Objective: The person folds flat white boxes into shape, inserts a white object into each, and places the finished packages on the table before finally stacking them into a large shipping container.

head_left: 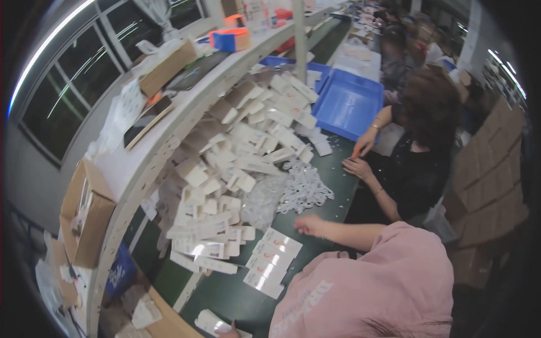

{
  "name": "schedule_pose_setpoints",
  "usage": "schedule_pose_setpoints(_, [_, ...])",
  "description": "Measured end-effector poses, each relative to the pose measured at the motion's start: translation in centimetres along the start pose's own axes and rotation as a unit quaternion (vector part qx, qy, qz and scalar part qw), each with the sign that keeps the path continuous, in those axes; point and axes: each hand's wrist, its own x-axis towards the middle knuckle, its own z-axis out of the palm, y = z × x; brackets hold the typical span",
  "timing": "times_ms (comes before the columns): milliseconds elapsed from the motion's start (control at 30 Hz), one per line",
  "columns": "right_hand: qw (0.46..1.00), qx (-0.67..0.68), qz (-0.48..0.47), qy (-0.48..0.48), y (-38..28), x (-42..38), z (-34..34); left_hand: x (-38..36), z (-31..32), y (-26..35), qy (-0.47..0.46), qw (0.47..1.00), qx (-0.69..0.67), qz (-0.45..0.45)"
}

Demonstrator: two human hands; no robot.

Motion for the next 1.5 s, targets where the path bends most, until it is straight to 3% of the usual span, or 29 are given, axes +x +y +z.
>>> schedule_pose_setpoints(100, [0.997, -0.052, 0.059, 0.023, 5.1, -1.5, -2.5, -2.5, -4.2, 1.7, -0.06, 0.991, 0.122, -0.019])
schedule_pose_setpoints(133, [0.997, -0.049, 0.064, 0.022, 6.0, -1.8, -3.0, -2.7, -4.4, 1.2, 0.122, 0.968, 0.154, 0.157])
schedule_pose_setpoints(167, [0.996, -0.046, 0.068, 0.019, 6.9, -2.1, -3.4, -3.0, -4.5, 0.7, 0.296, 0.882, 0.175, 0.322])
schedule_pose_setpoints(200, [0.996, -0.044, 0.071, 0.018, 7.3, -2.5, -3.5, -3.3, -5.1, 0.8, 0.377, 0.816, 0.182, 0.398])
schedule_pose_setpoints(233, [0.997, -0.051, 0.061, 0.016, 7.2, -2.9, -3.4, -3.8, -6.0, 1.6, 0.253, 0.914, 0.174, 0.266])
schedule_pose_setpoints(267, [0.997, -0.058, 0.051, 0.014, 7.0, -3.2, -3.4, -4.3, -6.9, 2.5, 0.119, 0.973, 0.158, 0.122])
schedule_pose_setpoints(300, [0.997, -0.061, 0.046, 0.013, 6.7, -3.6, -3.2, -5.0, -7.9, 3.0, 0.051, 0.987, 0.148, 0.048])
schedule_pose_setpoints(333, [0.996, -0.088, 0.024, 0.002, 6.2, -4.1, -3.0, -6.0, -9.1, 3.1, 0.161, 0.943, 0.202, 0.211])
schedule_pose_setpoints(367, [0.993, -0.116, 0.001, -0.01, 5.6, -4.5, -2.8, -7.0, -10.3, 3.4, 0.266, 0.857, 0.248, 0.365])
schedule_pose_setpoints(400, [0.991, -0.129, -0.012, -0.016, 4.9, -5.1, -2.3, -7.7, -11.1, 3.7, 0.315, 0.8, 0.266, 0.436])
schedule_pose_setpoints(467, [0.978, -0.187, -0.069, -0.057, 3.7, -7.0, -1.0, -8.8, -11.9, 4.3, 0.22, 0.928, 0.068, 0.295])
schedule_pose_setpoints(500, [0.973, -0.204, -0.081, -0.066, 3.3, -8.2, -0.3, -9.1, -11.5, 4.8, 0.19, 0.949, 0.017, 0.253])
schedule_pose_setpoints(567, [0.951, -0.211, -0.126, -0.188, 2.7, -11.1, 1.0, -9.2, -9.2, 6.1, 0.047, 0.87, -0.286, 0.399])
schedule_pose_setpoints(600, [0.934, -0.209, -0.149, -0.247, 2.2, -12.4, 2.0, -8.9, -8.2, 7.1, -0.024, 0.781, -0.426, 0.455])
schedule_pose_setpoints(700, [0.892, -0.205, -0.193, -0.354, 2.3, -14.5, 3.0, -12.6, -9.4, 11.1, 0.02, 0.753, -0.268, 0.601])
schedule_pose_setpoints(767, [0.89, -0.23, -0.243, -0.308, 2.3, -15.6, 3.1, -14.8, -9.8, 13.0, -0.011, 0.721, -0.188, 0.667])
schedule_pose_setpoints(900, [0.881, -0.27, -0.273, -0.275, 3.0, -15.9, 2.2, -18.2, -9.5, 15.7, -0.018, 0.693, -0.121, 0.711])
schedule_pose_setpoints(1067, [0.902, -0.198, -0.268, -0.274, 3.4, -17.2, 1.2, -19.6, -9.0, 17.7, 0.048, 0.606, -0.247, 0.755])
schedule_pose_setpoints(1200, [0.921, -0.154, -0.264, -0.243, 3.0, -17.5, 0.6, -19.9, -7.8, 17.4, 0.072, 0.594, -0.283, 0.749])
schedule_pose_setpoints(1400, [0.936, -0.176, -0.268, -0.143, 4.1, -17.0, -0.3, -21.9, -7.4, 17.2, -0.012, 0.605, -0.25, 0.756])
schedule_pose_setpoints(1500, [0.931, -0.21, -0.274, -0.117, 4.3, -17.5, -0.6, -22.8, -7.4, 17.2, -0.044, 0.577, -0.263, 0.772])
